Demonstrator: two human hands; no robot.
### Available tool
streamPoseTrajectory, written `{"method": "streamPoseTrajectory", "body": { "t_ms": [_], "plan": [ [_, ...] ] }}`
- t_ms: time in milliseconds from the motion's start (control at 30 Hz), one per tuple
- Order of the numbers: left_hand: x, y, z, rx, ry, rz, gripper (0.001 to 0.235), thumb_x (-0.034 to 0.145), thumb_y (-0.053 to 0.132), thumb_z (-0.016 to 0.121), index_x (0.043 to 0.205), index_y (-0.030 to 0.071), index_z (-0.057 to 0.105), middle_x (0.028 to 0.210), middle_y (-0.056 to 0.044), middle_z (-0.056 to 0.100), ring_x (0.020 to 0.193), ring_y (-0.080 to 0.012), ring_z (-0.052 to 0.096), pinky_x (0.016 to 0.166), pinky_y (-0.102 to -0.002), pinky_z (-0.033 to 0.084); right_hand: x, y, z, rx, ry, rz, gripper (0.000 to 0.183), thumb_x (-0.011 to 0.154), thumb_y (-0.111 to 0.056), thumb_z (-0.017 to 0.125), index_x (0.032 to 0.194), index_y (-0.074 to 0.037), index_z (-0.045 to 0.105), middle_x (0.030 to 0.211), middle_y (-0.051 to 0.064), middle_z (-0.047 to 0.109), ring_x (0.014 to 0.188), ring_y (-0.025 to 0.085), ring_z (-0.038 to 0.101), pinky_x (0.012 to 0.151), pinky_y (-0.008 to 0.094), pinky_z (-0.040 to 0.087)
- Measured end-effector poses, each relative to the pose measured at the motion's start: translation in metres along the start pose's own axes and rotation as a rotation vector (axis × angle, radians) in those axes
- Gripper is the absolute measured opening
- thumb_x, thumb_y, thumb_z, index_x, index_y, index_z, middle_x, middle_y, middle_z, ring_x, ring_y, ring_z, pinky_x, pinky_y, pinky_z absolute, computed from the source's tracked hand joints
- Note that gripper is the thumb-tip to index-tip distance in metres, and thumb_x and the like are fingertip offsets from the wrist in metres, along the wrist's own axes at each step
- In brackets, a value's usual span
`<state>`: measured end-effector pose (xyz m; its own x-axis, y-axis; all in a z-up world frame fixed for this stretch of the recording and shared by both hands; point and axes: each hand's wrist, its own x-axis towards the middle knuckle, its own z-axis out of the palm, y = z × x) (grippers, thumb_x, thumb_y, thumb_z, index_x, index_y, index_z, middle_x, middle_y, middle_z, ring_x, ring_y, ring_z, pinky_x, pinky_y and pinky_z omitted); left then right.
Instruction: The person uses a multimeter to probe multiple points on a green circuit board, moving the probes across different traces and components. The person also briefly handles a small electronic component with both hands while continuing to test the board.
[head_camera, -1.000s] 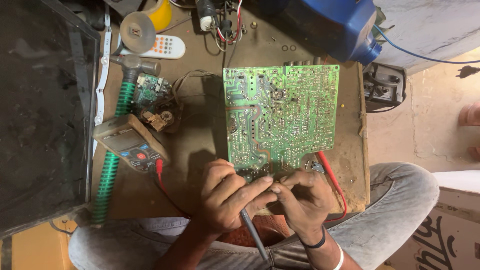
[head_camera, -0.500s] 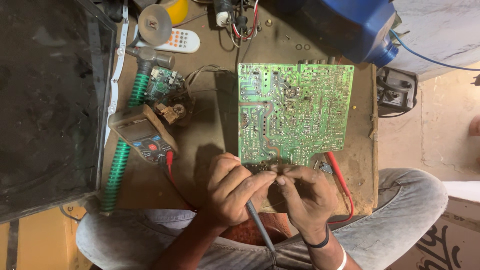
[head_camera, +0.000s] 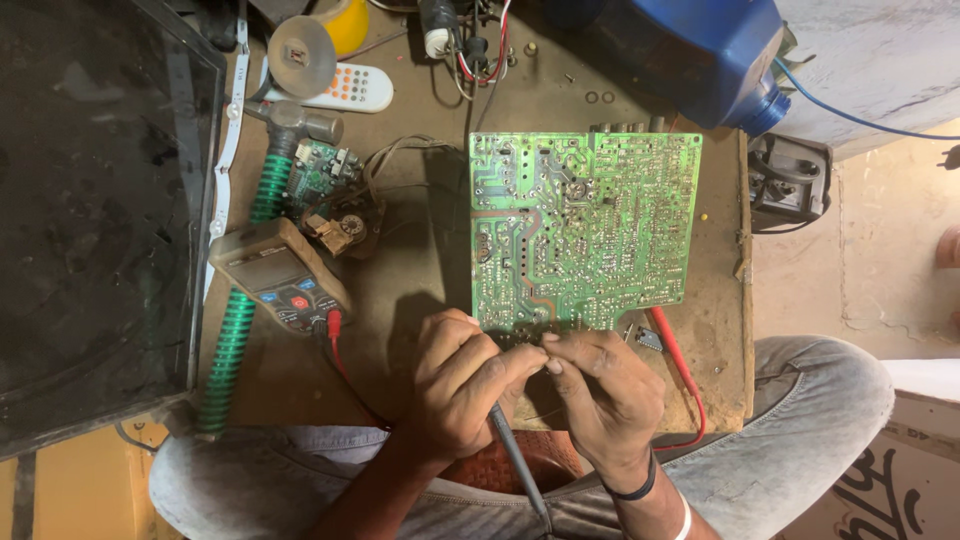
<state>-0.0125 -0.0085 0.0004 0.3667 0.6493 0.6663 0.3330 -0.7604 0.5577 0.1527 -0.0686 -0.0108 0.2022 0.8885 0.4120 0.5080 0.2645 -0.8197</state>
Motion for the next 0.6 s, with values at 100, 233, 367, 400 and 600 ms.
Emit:
{"method": "streamPoseTrajectory", "body": {
  "t_ms": [100, 233, 367, 400, 600],
  "plan": [
    [-0.0027, -0.0012, -0.0006, 0.0, -0.011, -0.005, 0.01, 0.094, 0.012, 0.074, 0.102, 0.006, 0.074, 0.07, 0.001, 0.05, 0.076, -0.0184, 0.052, 0.08, -0.038, 0.047, 0.0017, -0.0003, -0.0008, -0.003, -0.031, -0.044, 0.018, 0.087, 0.0, 0.077, 0.105, 0.0, 0.072, 0.099, 0.013, 0.074, 0.085, 0.018, 0.073, 0.073, 0.027, 0.056],
    [-0.0026, -0.0021, -0.0005, 0.007, -0.013, -0.005, 0.01, 0.094, 0.012, 0.074, 0.103, 0.007, 0.074, 0.07, 0.001, 0.05, 0.077, -0.0192, 0.052, 0.082, -0.039, 0.048, 0.0008, 0.0012, -0.0009, -0.011, -0.026, -0.056, 0.02, 0.087, -0.002, 0.078, 0.105, 0.0, 0.07, 0.099, 0.013, 0.073, 0.086, 0.019, 0.072, 0.073, 0.027, 0.056],
    [-0.0008, -0.0016, -0.0012, -0.001, -0.019, 0.0, 0.013, 0.094, 0.013, 0.075, 0.104, 0.006, 0.075, 0.07, 0.001, 0.051, 0.078, -0.0193, 0.052, 0.083, -0.039, 0.048, -0.0033, 0.0015, 0.0006, -0.015, 0.005, -0.01, 0.016, 0.088, -0.001, 0.077, 0.103, -0.001, 0.07, 0.095, 0.011, 0.072, 0.08, 0.016, 0.069, 0.068, 0.025, 0.051],
    [-0.0004, -0.001, -0.0016, 0.0, -0.016, -0.001, 0.014, 0.093, 0.014, 0.076, 0.105, 0.006, 0.075, 0.07, 0.001, 0.052, 0.078, -0.019, 0.053, 0.083, -0.039, 0.048, -0.0041, 0.0013, 0.0008, -0.019, 0.016, 0.005, 0.015, 0.088, -0.001, 0.077, 0.102, -0.001, 0.07, 0.094, 0.01, 0.072, 0.078, 0.015, 0.068, 0.066, 0.024, 0.05],
    [0.0019, 0.0013, -0.0036, 0.031, -0.02, -0.009, 0.025, 0.09, 0.021, 0.081, 0.109, 0.005, 0.077, 0.071, 0.001, 0.052, 0.078, -0.0199, 0.051, 0.083, -0.04, 0.046, -0.0057, 0.0009, 0.0003, 0.028, 0.052, 0.054, 0.012, 0.09, -0.002, 0.076, 0.098, -0.002, 0.067, 0.088, 0.006, 0.068, 0.073, 0.011, 0.062, 0.064, 0.023, 0.047]
  ]
}}
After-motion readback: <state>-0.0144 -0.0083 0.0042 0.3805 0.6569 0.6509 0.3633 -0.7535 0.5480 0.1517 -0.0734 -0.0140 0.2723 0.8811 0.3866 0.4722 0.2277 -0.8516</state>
